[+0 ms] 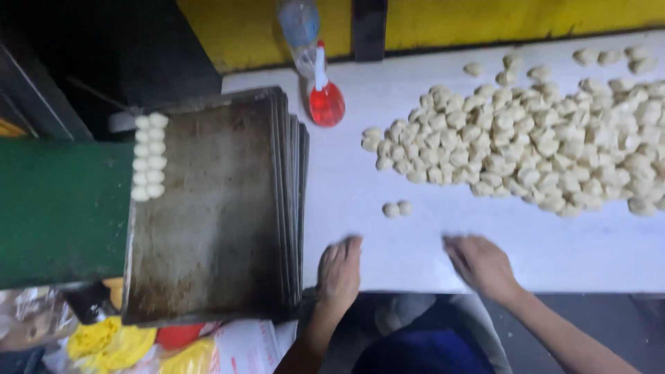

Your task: Organizing small pre-cut dough balls into neat rows on a metal baking tray for production.

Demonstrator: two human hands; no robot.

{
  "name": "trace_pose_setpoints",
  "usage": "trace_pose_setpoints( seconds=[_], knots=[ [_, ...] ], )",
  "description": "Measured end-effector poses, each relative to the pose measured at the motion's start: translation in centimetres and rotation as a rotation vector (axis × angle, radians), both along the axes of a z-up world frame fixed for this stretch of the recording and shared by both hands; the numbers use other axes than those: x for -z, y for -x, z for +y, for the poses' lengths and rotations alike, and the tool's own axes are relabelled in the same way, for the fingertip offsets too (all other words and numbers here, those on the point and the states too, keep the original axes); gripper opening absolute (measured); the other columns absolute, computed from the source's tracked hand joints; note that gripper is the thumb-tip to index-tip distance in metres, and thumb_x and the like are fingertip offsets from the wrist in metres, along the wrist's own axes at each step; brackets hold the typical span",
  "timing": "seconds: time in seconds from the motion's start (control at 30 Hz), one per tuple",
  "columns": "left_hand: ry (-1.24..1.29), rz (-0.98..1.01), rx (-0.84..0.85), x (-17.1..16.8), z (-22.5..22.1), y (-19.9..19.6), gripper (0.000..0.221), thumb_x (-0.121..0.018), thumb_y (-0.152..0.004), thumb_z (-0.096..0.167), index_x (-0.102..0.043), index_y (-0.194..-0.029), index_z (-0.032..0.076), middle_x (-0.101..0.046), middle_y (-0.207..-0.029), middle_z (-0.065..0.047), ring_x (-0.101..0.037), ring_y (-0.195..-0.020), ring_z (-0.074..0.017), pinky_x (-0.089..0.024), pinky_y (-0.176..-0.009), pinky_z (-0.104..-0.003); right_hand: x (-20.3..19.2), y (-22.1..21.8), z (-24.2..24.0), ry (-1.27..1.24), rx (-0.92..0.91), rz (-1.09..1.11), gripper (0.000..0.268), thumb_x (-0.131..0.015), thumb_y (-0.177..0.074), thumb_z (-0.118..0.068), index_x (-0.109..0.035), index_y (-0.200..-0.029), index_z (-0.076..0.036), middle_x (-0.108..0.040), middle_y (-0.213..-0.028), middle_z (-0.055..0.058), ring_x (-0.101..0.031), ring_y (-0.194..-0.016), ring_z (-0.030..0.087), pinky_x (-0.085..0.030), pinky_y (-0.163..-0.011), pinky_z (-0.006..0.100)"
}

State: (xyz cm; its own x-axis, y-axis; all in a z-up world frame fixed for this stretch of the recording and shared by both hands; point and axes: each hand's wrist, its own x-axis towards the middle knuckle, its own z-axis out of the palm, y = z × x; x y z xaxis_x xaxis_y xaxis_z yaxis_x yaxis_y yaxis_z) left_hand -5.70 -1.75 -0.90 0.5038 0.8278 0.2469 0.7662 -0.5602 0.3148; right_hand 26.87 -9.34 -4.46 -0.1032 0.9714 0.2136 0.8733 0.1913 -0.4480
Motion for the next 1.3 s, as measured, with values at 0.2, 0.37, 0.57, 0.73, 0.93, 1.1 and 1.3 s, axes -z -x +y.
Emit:
trace_pose_setpoints(
  seconds=[0.2,0.37,0.57,0.73,0.93,1.1,1.3],
  knots=[
    [-0.264,0.160,-0.221,4.0,9.2,-4.4,0.031,-0.054,-0.098,0.022,-0.061,-0.127,0.013,-0.065,-0.090,-0.009,-0.061,-0.085,-0.0261,-0.047,-0.077,-0.039,2.3,-0.2,9.3,-0.255,0.181,-0.351,0.022,-0.075,-0.091,-0.028,-0.066,-0.110,-0.021,-0.063,-0.074,0.001,-0.070,-0.072,0.024,-0.056,-0.066,0.037],
    [-0.164,0.053,-0.174,2.5,5.7,-4.3,0.025,-0.048,-0.107,0.027,-0.061,-0.124,0.013,-0.068,-0.080,-0.010,-0.062,-0.078,-0.0277,-0.048,-0.075,-0.039,-0.6,2.5,7.2,-0.130,0.209,-0.281,0.017,-0.071,-0.094,-0.032,-0.070,-0.107,-0.021,-0.070,-0.075,0.003,-0.073,-0.075,0.025,-0.057,-0.069,0.038],
    [-0.249,0.020,-0.116,1.6,2.6,-0.3,0.021,-0.057,-0.102,0.026,-0.067,-0.117,0.014,-0.071,-0.079,-0.010,-0.066,-0.071,-0.0266,-0.052,-0.069,-0.037,-0.7,0.4,1.8,-0.016,0.085,-0.150,0.016,-0.067,-0.094,-0.033,-0.069,-0.103,-0.021,-0.071,-0.074,0.006,-0.073,-0.077,0.030,-0.057,-0.070,0.042],
    [-0.480,0.026,-0.151,4.7,8.2,-4.0,0.018,-0.058,-0.103,0.027,-0.069,-0.111,0.016,-0.066,-0.076,-0.007,-0.063,-0.070,-0.0236,-0.050,-0.069,-0.034,0.0,1.0,7.2,-0.233,0.172,-0.344,0.014,-0.072,-0.092,-0.026,-0.068,-0.104,-0.021,-0.065,-0.070,-0.001,-0.069,-0.070,0.022,-0.055,-0.064,0.036],
    [-0.203,-0.103,-0.164,1.8,4.6,-4.0,0.021,-0.055,-0.105,0.025,-0.065,-0.115,0.010,-0.067,-0.067,-0.011,-0.064,-0.062,-0.0295,-0.054,-0.064,-0.041,-0.8,2.3,4.7,-0.065,0.226,-0.212,0.020,-0.065,-0.098,-0.039,-0.068,-0.110,-0.024,-0.071,-0.073,0.001,-0.072,-0.074,0.024,-0.058,-0.070,0.038],
    [-0.392,-0.014,-0.080,3.0,4.0,-0.3,0.020,-0.058,-0.103,0.027,-0.069,-0.116,0.016,-0.067,-0.079,-0.007,-0.065,-0.071,-0.0237,-0.053,-0.067,-0.032,-2.6,-0.1,2.4,-0.042,0.049,-0.117,0.012,-0.068,-0.093,-0.028,-0.071,-0.101,-0.019,-0.073,-0.075,0.010,-0.073,-0.078,0.033,-0.059,-0.070,0.044],
    [-0.436,0.021,-0.140,2.1,8.3,-5.5,0.017,-0.060,-0.103,0.030,-0.066,-0.106,0.014,-0.063,-0.070,-0.006,-0.064,-0.066,-0.0236,-0.053,-0.065,-0.034,-0.3,1.6,8.7,-0.196,0.183,-0.304,0.015,-0.071,-0.094,-0.033,-0.069,-0.105,-0.023,-0.066,-0.072,0.000,-0.070,-0.074,0.021,-0.056,-0.069,0.036]
  ],
)
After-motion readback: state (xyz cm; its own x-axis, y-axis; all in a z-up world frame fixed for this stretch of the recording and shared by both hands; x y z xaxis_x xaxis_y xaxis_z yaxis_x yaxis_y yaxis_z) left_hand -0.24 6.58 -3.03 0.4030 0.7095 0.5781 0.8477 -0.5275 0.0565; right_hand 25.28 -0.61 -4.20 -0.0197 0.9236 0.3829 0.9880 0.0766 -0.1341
